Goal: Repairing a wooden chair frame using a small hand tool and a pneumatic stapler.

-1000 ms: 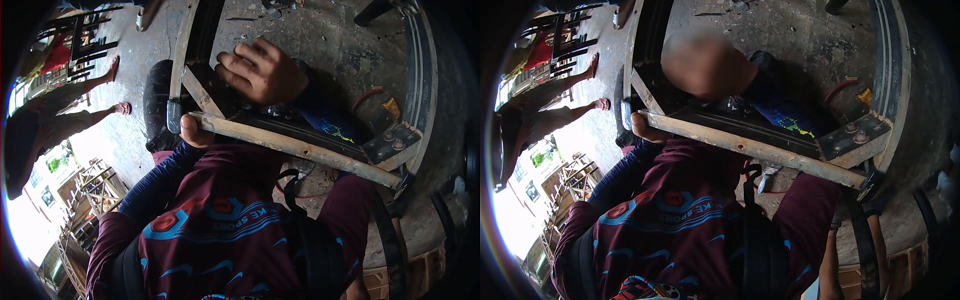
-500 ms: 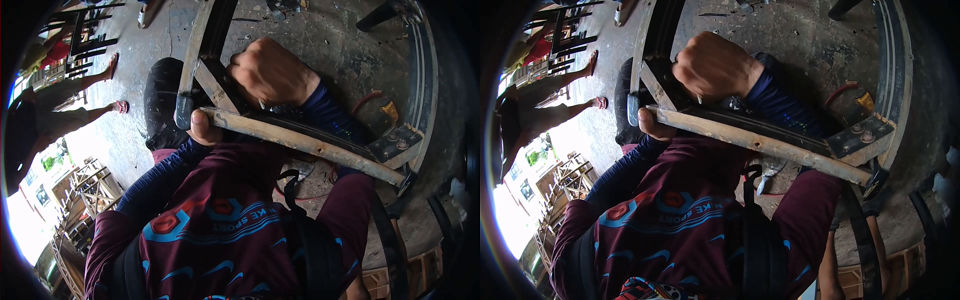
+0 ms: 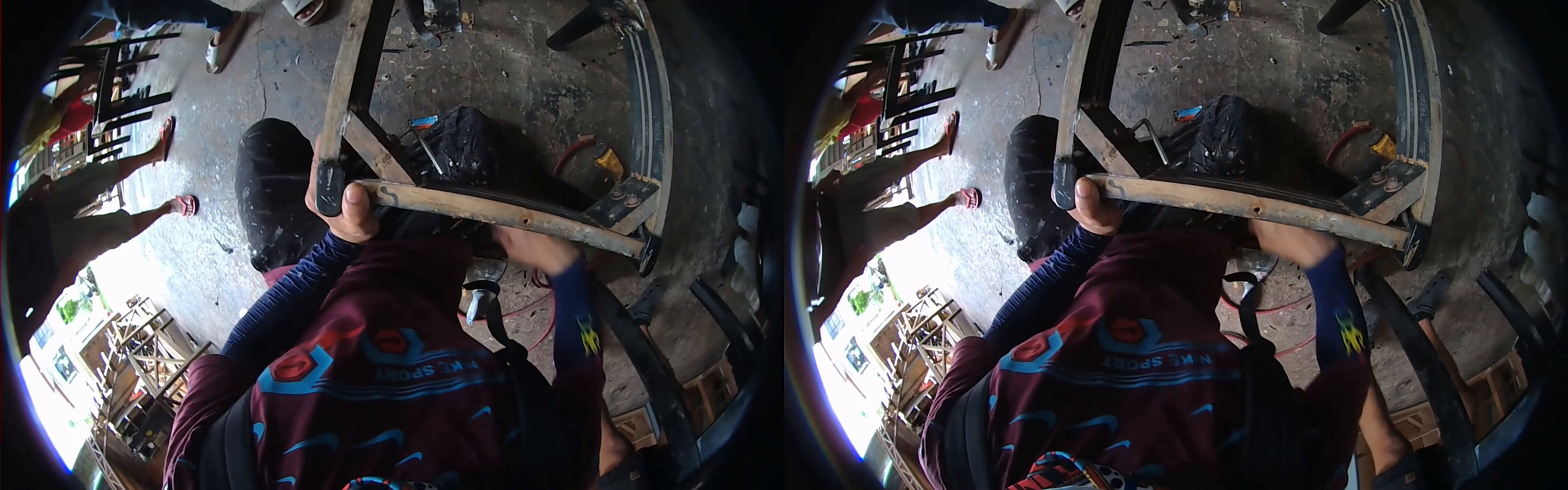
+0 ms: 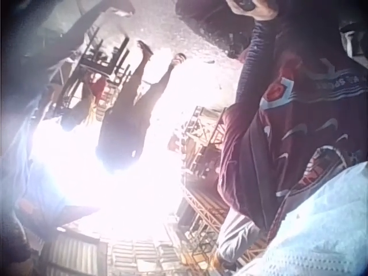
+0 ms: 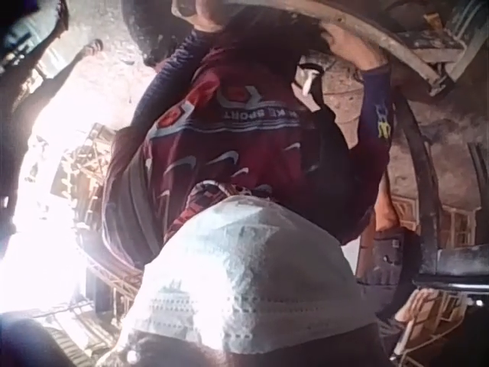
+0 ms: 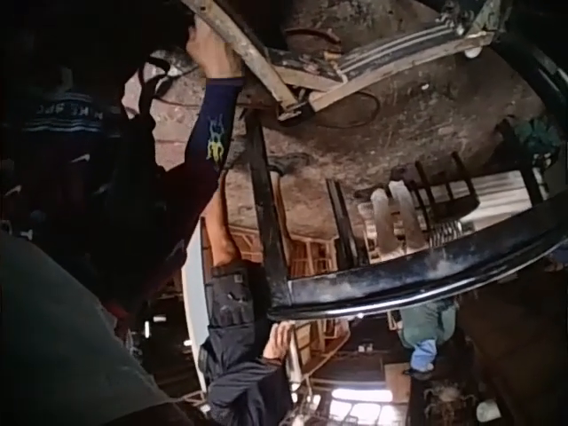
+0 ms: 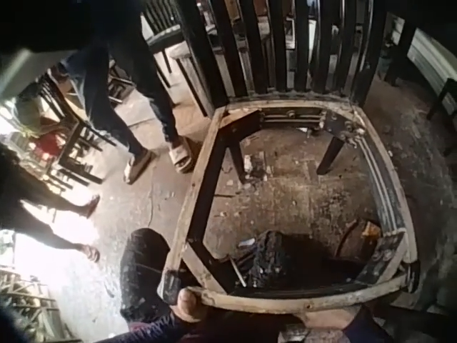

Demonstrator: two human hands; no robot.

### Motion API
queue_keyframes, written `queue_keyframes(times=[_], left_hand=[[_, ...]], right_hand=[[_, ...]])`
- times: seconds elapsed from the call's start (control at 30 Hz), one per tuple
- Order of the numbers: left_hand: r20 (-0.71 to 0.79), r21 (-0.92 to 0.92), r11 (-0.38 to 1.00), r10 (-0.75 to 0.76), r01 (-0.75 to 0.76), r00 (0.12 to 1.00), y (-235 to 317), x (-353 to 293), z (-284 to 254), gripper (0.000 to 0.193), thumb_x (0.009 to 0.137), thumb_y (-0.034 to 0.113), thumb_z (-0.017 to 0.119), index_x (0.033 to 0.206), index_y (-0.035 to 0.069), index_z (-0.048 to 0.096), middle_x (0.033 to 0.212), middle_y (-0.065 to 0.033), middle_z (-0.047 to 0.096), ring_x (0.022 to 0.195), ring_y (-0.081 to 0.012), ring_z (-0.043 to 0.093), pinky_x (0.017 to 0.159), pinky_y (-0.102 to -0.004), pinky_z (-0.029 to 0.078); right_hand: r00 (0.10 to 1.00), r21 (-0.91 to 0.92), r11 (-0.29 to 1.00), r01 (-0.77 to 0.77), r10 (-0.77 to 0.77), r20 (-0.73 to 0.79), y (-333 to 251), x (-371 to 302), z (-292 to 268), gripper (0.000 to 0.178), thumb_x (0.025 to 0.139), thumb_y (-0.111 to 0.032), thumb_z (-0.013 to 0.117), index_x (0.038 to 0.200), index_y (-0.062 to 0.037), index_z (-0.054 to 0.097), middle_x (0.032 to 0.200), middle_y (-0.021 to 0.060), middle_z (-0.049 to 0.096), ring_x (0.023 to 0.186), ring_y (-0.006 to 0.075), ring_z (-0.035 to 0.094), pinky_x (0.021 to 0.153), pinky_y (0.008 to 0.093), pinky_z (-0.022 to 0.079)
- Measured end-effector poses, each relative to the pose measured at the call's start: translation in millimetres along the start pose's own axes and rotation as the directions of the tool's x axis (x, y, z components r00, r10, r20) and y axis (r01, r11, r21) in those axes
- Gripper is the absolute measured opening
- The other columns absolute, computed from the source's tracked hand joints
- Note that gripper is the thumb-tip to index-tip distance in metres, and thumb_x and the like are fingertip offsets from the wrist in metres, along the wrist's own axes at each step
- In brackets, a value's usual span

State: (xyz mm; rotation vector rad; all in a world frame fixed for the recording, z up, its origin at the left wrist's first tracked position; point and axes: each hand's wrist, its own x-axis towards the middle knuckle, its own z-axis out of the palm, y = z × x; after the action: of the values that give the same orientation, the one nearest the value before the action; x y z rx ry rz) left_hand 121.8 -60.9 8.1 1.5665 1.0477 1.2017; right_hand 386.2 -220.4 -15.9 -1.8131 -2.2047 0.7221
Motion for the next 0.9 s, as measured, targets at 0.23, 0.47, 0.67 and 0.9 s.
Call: queue_keyframes(times=[0.23, 0.47, 0.67, 0.9], left_hand=[[0.081, 0.028, 0.998, -0.064, 0.062, 0.995, -2, -1, -10, 0.096, 0.088, 0.064, 0.063, 0.139, -0.015, 0.045, 0.116, -0.0163, 0.067, 0.103, -0.0208, 0.064, 0.09, -0.0317, 0.05], [-0.001, 0.04, 0.999, -0.019, 0.019, 1.0, -2, -1, 4, 0.096, 0.086, 0.066, 0.061, 0.131, -0.019, 0.051, 0.105, -0.0197, 0.069, 0.093, -0.0255, 0.068, 0.083, -0.0324, 0.054], [-0.089, 0.079, 0.99, -0.109, 0.116, 0.99, 6, -6, 3, 0.105, 0.08, 0.069, 0.063, 0.133, -0.02, 0.049, 0.113, -0.0268, 0.068, 0.101, -0.0303, 0.069, 0.089, -0.0364, 0.054], [-0.064, 0.047, 0.999, 0.009, -0.006, 0.998, -2, -3, 5, 0.109, 0.08, 0.071, 0.064, 0.133, -0.022, 0.047, 0.121, -0.0331, 0.064, 0.108, -0.0348, 0.067, 0.095, -0.0402, 0.053]], right_hand=[[0.811, -0.054, 0.946, 0.319, -0.302, -0.501, -48, 78, -184, 0.023, 0.088, -0.013, 0.072, 0.103, 0.0036, 0.068, 0.079, 0.0072, 0.064, 0.066, 0.0198, 0.065, 0.059, 0.0297, 0.054], [0.628, -0.161, 0.617, 0.771, -0.778, 0.027, -5, 179, -138, 0.035, 0.093, -0.028, 0.065, 0.104, 0.0053, 0.062, 0.082, 0.0095, 0.058, 0.076, 0.0211, 0.065, 0.064, 0.0312, 0.056], [0.526, -0.128, 0.513, 0.849, -0.845, 0.098, 1, 199, -124, 0.032, 0.089, -0.026, 0.064, 0.096, 0.0053, 0.066, 0.086, 0.0107, 0.061, 0.073, 0.0202, 0.064, 0.063, 0.03, 0.055], [0.461, -0.094, 0.461, 0.882, -0.887, -0.031, 5, 205, -123, 0.04, 0.082, -0.034, 0.071, 0.091, 0.0052, 0.068, 0.085, 0.008, 0.061, 0.076, 0.0202, 0.063, 0.063, 0.0302, 0.054]])
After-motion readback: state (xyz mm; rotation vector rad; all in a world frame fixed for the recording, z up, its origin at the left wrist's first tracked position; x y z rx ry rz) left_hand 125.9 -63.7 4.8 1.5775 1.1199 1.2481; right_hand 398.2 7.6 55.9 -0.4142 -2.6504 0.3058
